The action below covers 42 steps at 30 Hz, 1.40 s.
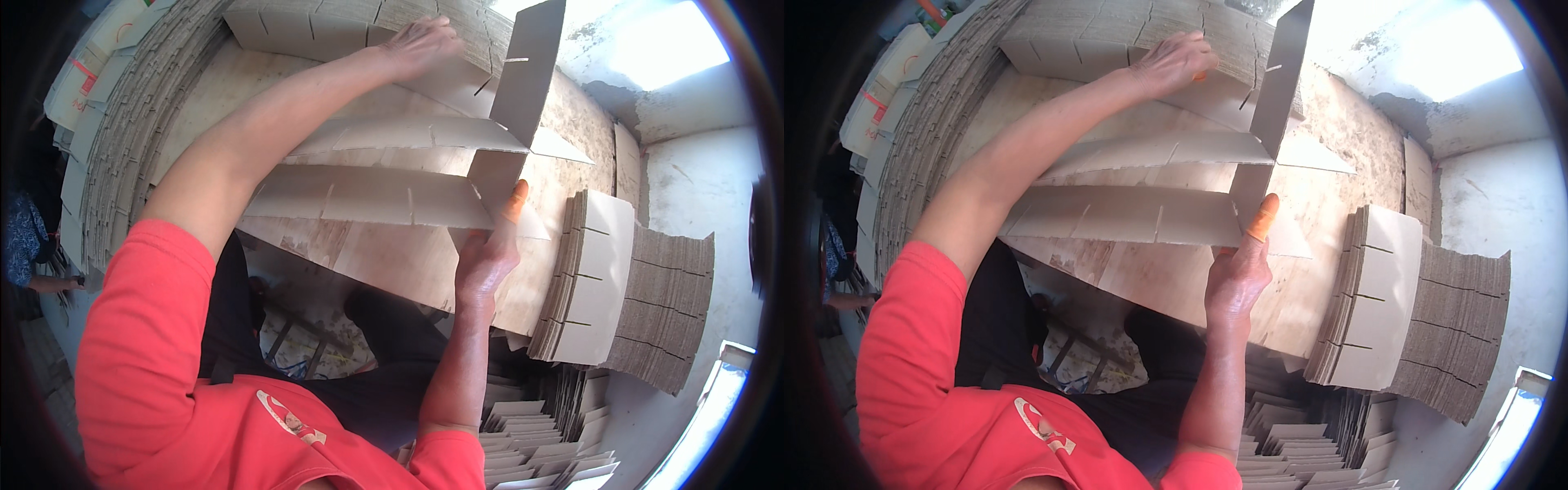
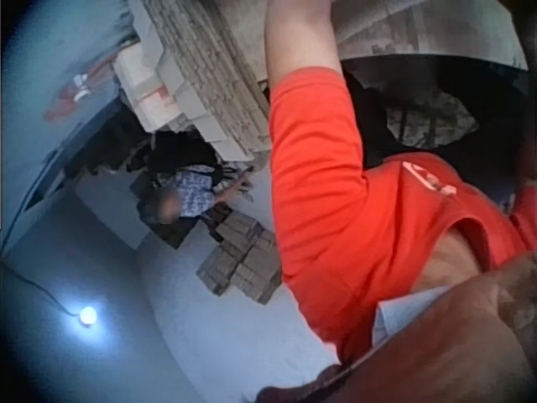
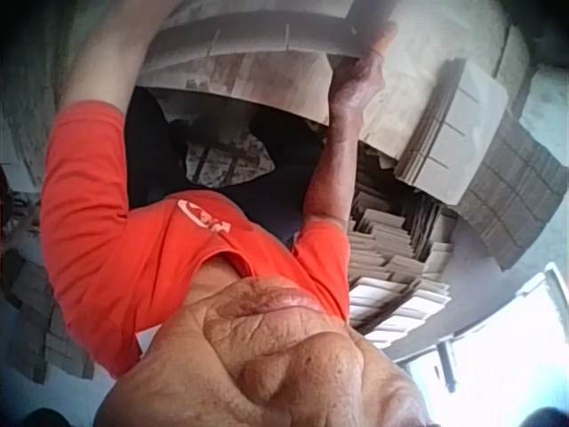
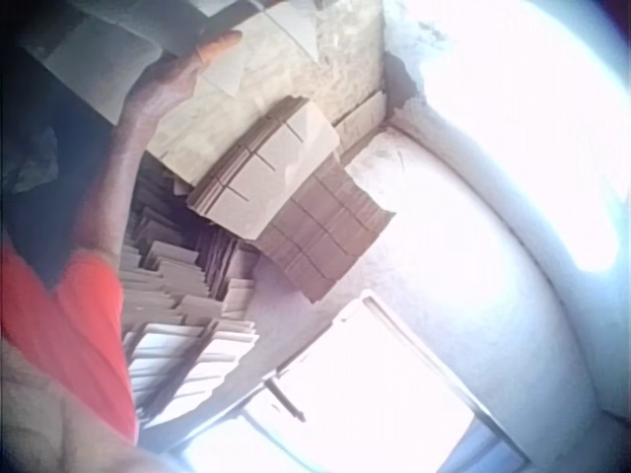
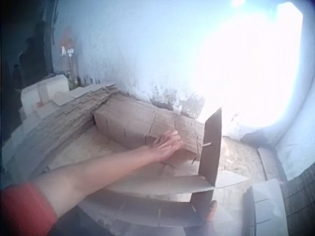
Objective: The person assembles cardboard dividers by folding pre-scored sheets into a honeycomb structure. They repeatedly pick up flat sheets, fold them along scored lines, and stack the finished units on a nearby pile.
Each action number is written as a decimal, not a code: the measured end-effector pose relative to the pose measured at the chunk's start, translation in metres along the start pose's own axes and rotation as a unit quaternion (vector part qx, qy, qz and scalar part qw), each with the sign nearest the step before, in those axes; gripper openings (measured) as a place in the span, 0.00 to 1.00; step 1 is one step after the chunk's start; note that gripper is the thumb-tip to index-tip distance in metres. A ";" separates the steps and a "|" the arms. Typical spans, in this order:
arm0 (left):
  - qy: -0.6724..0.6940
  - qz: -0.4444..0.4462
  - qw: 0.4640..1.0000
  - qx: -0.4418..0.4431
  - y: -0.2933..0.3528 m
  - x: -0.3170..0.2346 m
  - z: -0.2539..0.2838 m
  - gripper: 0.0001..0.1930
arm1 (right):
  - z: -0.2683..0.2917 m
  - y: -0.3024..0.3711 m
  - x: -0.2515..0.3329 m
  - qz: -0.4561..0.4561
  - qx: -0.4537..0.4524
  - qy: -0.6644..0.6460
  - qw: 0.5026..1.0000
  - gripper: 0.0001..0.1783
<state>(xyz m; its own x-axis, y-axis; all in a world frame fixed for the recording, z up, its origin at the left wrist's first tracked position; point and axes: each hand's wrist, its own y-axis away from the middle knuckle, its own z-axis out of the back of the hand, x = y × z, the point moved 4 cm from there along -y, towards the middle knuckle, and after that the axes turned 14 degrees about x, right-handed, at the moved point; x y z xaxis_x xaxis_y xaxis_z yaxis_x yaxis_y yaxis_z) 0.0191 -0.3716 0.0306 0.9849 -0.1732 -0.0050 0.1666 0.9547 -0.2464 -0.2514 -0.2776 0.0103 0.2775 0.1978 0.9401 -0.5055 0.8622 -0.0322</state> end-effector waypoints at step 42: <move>0.205 -0.050 0.977 0.037 0.050 -0.084 0.033 0.05 | 0.027 0.087 0.041 0.000 0.069 0.342 0.937 0.43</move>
<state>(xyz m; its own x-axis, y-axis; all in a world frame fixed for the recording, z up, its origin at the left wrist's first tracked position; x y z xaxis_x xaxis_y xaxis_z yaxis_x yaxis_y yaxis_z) -0.0537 -0.3010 0.0507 0.8643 -0.3338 -0.3762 0.2786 0.9405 -0.1944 -0.3060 -0.2076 0.0548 0.7120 0.4913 0.5018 -0.5936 0.8028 0.0563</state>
